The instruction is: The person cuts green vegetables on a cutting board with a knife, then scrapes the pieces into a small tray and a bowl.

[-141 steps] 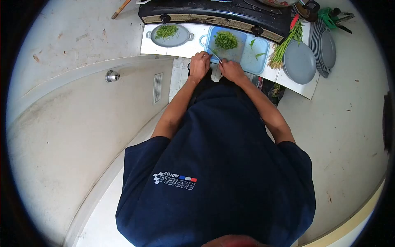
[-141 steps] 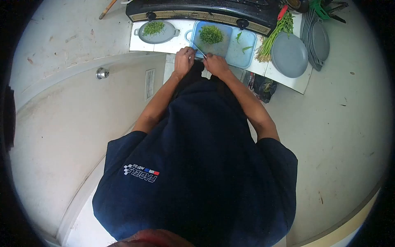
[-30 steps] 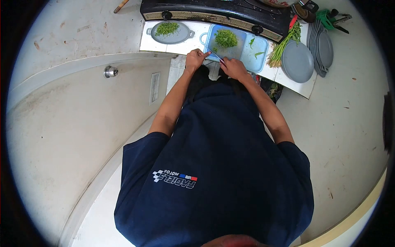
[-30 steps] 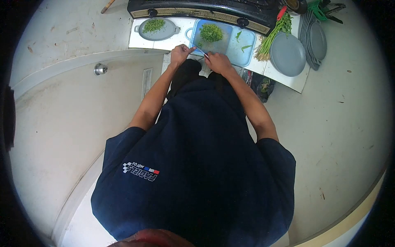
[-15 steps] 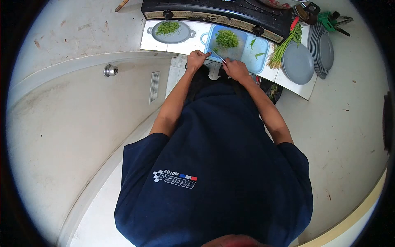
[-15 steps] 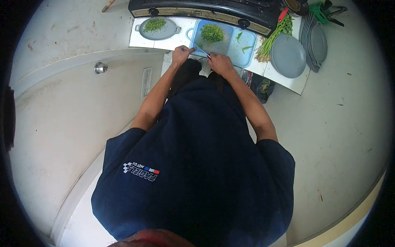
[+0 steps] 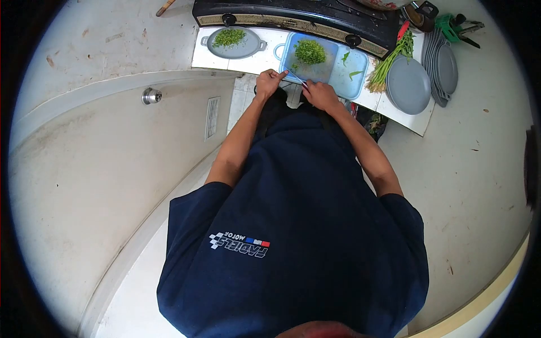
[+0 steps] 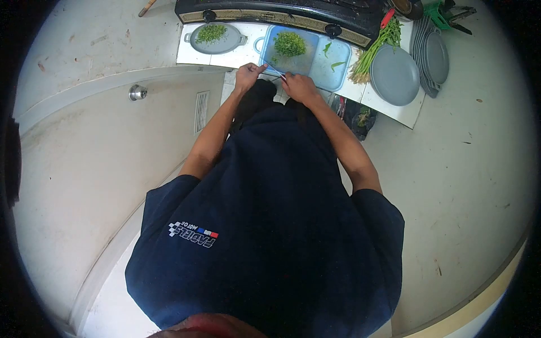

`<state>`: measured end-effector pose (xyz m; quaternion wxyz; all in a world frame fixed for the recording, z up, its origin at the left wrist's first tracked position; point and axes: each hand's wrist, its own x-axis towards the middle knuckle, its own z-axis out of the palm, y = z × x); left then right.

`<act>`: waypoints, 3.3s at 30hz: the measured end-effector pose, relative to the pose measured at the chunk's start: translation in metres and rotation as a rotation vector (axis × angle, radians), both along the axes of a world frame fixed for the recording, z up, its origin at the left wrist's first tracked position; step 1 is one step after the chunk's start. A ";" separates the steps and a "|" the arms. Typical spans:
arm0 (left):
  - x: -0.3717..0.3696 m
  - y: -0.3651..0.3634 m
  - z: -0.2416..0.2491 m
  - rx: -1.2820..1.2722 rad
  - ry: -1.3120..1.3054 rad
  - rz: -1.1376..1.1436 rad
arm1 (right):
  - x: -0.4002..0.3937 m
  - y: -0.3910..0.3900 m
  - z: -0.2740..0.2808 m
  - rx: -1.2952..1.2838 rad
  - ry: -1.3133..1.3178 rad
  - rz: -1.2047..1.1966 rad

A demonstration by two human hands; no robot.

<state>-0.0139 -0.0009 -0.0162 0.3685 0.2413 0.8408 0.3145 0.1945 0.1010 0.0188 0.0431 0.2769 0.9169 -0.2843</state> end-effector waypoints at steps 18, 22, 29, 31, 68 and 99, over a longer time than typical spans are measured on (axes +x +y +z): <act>0.018 0.017 0.044 0.395 0.337 -0.524 | 0.015 0.033 0.023 0.096 0.048 -0.050; 0.018 0.025 0.041 0.351 0.293 -0.494 | 0.025 0.033 0.027 0.070 0.148 -0.070; 0.004 0.008 0.054 0.221 0.089 -0.304 | 0.039 0.030 0.011 0.048 0.161 -0.040; -0.001 -0.001 0.050 0.215 0.088 -0.285 | 0.035 0.033 0.007 0.053 0.151 -0.047; -0.108 0.050 0.052 0.279 -0.262 -0.640 | -0.003 0.010 0.030 -0.005 0.050 -0.548; -0.065 0.139 0.060 0.504 -0.105 -1.173 | 0.012 -0.116 0.048 0.000 0.245 -1.307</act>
